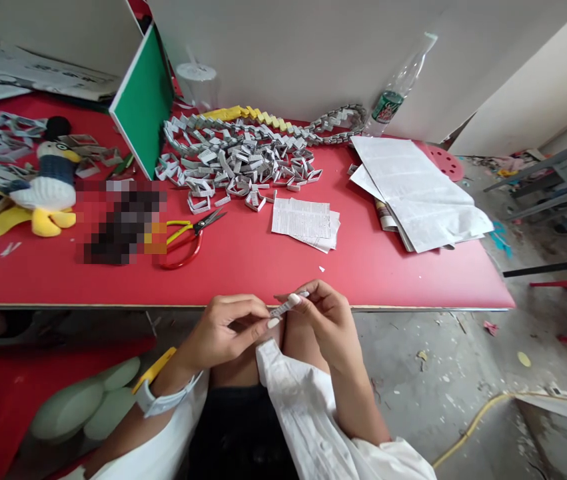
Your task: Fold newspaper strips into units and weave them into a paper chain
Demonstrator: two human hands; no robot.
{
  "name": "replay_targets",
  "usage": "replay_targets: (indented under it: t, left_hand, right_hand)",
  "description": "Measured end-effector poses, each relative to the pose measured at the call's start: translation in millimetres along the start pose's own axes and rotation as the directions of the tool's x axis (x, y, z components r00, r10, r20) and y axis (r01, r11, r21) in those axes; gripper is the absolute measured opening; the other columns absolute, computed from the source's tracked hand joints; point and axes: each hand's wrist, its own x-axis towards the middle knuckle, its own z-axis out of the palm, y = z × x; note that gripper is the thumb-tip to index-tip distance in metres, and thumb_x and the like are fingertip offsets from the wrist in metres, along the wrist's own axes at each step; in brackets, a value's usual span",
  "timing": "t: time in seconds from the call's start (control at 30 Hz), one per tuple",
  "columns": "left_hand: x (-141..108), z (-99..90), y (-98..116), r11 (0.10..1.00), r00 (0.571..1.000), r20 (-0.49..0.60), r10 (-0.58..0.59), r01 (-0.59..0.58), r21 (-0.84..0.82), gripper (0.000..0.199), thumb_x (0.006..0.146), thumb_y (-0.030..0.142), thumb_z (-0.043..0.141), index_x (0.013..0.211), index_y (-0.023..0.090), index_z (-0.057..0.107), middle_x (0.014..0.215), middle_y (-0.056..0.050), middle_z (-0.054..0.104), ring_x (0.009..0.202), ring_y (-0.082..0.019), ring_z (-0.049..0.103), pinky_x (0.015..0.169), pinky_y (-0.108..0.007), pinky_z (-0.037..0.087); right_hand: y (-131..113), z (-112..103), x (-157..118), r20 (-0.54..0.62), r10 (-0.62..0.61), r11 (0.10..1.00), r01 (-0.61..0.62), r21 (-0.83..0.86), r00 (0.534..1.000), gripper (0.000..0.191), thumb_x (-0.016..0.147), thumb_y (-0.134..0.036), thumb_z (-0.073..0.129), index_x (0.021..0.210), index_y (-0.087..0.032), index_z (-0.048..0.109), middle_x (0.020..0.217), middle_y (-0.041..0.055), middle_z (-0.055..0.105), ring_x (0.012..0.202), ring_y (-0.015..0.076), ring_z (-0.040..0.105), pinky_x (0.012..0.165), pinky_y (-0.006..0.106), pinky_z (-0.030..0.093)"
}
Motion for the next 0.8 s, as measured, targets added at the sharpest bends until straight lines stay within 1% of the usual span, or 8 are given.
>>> replay_targets:
  t: [0.17, 0.3, 0.4, 0.53, 0.6, 0.67, 0.73, 0.8]
  left_hand:
    - [2, 9.1, 2, 0.984, 0.98, -0.121, -0.161, 0.15, -0.094, 0.015, 0.08, 0.027, 0.07, 0.076, 0.016, 0.06, 0.067, -0.001, 0.067, 0.057, -0.01, 0.065, 0.054, -0.016, 0.054]
    - [2, 12.8, -1, 0.948, 0.956, -0.125, -0.266, 0.236, -0.211, 0.026, 0.08, 0.031, 0.071, 0.1, 0.017, 0.062, 0.073, -0.001, 0.067, 0.058, -0.012, 0.068, 0.056, -0.02, 0.057]
    - [2, 11.0, -4, 0.971, 0.973, -0.102, -0.205, 0.189, -0.146, 0.029, 0.083, 0.029, 0.067, 0.109, 0.018, 0.066, 0.078, -0.003, 0.066, 0.065, -0.012, 0.068, 0.059, -0.02, 0.057]
    - [4, 5.9, -1, 0.992, 0.99, -0.083, -0.11, 0.105, -0.065, 0.012, 0.086, 0.025, 0.063, 0.087, 0.015, 0.07, 0.073, -0.003, 0.061, 0.061, -0.01, 0.063, 0.054, -0.018, 0.053]
    - [5, 6.6, 2, 0.996, 0.991, -0.102, -0.088, 0.087, -0.017, 0.012, 0.085, 0.023, 0.062, 0.078, 0.014, 0.066, 0.067, -0.001, 0.059, 0.056, -0.009, 0.059, 0.051, -0.017, 0.05]
    - [7, 11.5, 7, 0.994, 0.984, -0.177, -0.034, 0.05, 0.092, 0.014, 0.084, 0.019, 0.063, 0.071, 0.014, 0.06, 0.063, 0.001, 0.056, 0.054, -0.007, 0.056, 0.051, -0.016, 0.047]
    - [7, 19.6, 12, 0.969, 0.942, -0.324, 0.085, -0.003, 0.245, 0.014, 0.083, 0.014, 0.063, 0.07, 0.014, 0.057, 0.062, 0.002, 0.055, 0.055, -0.007, 0.054, 0.054, -0.016, 0.046]
    - [7, 28.1, 15, 0.925, 0.874, -0.431, 0.226, -0.054, 0.375, 0.006, 0.082, 0.009, 0.064, 0.079, 0.013, 0.061, 0.068, 0.001, 0.058, 0.061, -0.007, 0.056, 0.061, -0.016, 0.048]
  right_hand:
    - [4, 3, -3, -0.052, -0.098, 0.99, 0.092, -0.105, 0.994, 0.014, 0.081, -0.031, 0.07, 0.079, -0.019, 0.063, 0.076, 0.0007, 0.069, 0.074, 0.0144, 0.066, 0.07, 0.025, 0.052]
    - [4, 2, -4, -0.012, -0.11, 0.988, 0.108, -0.108, 0.994, 0.011, 0.083, -0.03, 0.069, 0.082, -0.02, 0.065, 0.079, 0.0013, 0.07, 0.076, 0.0142, 0.068, 0.072, 0.025, 0.054]
    - [4, 1, -4, -0.017, -0.108, 0.99, 0.106, -0.091, 0.994, 0.011, 0.08, -0.029, 0.072, 0.083, -0.02, 0.066, 0.081, 0.0013, 0.071, 0.078, 0.0145, 0.068, 0.073, 0.026, 0.056]
    - [10, 1, -6, -0.001, -0.114, 0.99, 0.114, -0.087, 0.993, 0.012, 0.076, -0.024, 0.076, 0.084, -0.021, 0.068, 0.082, 0.0011, 0.073, 0.08, 0.0156, 0.07, 0.075, 0.027, 0.058]
    - [18, 4, -8, -0.049, -0.199, 0.97, 0.189, -0.155, 0.979, 0.009, 0.077, -0.02, 0.075, 0.082, -0.022, 0.068, 0.081, 0.0005, 0.073, 0.079, 0.0161, 0.071, 0.074, 0.027, 0.059]
    - [27, 8, -9, -0.108, -0.388, 0.888, 0.34, -0.309, 0.915, 0.011, 0.081, -0.014, 0.069, 0.086, -0.024, 0.07, 0.085, 0.0011, 0.075, 0.085, 0.0173, 0.073, 0.08, 0.03, 0.06]
    - [36, 12, -10, -0.075, -0.616, 0.712, 0.512, -0.481, 0.785, 0.025, 0.085, -0.007, 0.06, 0.1, -0.024, 0.071, 0.099, 0.0033, 0.076, 0.095, 0.0191, 0.072, 0.088, 0.033, 0.06]
    - [42, 15, -11, 0.027, -0.747, 0.528, 0.617, -0.583, 0.664, 0.042, 0.087, -0.001, 0.052, 0.119, -0.024, 0.065, 0.116, 0.0061, 0.072, 0.107, 0.0209, 0.069, 0.094, 0.036, 0.059]
